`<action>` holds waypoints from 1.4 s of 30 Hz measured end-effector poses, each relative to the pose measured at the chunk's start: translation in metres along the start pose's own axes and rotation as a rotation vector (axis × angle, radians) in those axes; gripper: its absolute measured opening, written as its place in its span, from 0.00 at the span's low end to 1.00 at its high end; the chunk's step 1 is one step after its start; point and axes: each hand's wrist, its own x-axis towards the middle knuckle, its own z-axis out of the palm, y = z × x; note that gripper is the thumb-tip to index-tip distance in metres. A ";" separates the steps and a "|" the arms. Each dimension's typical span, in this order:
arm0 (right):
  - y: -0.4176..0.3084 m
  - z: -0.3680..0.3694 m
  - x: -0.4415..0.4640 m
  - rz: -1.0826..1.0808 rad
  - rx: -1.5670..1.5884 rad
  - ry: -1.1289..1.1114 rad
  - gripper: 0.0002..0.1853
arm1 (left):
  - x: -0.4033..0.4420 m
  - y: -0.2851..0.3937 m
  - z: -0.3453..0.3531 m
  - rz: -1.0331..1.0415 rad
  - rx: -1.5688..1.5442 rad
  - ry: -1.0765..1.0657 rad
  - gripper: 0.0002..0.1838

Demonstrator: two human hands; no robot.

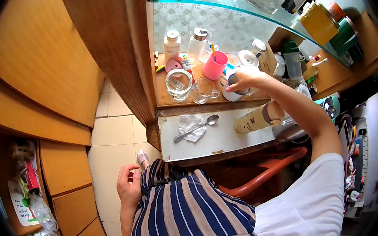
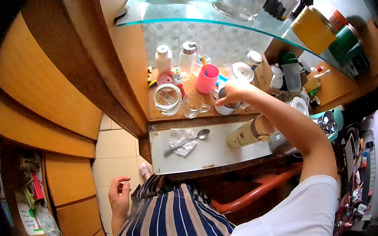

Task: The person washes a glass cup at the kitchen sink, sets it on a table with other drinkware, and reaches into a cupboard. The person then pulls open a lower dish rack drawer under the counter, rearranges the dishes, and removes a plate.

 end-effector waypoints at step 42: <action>0.066 0.016 0.014 0.084 -0.114 -0.142 0.32 | 0.020 0.018 0.011 0.070 0.013 -0.074 0.05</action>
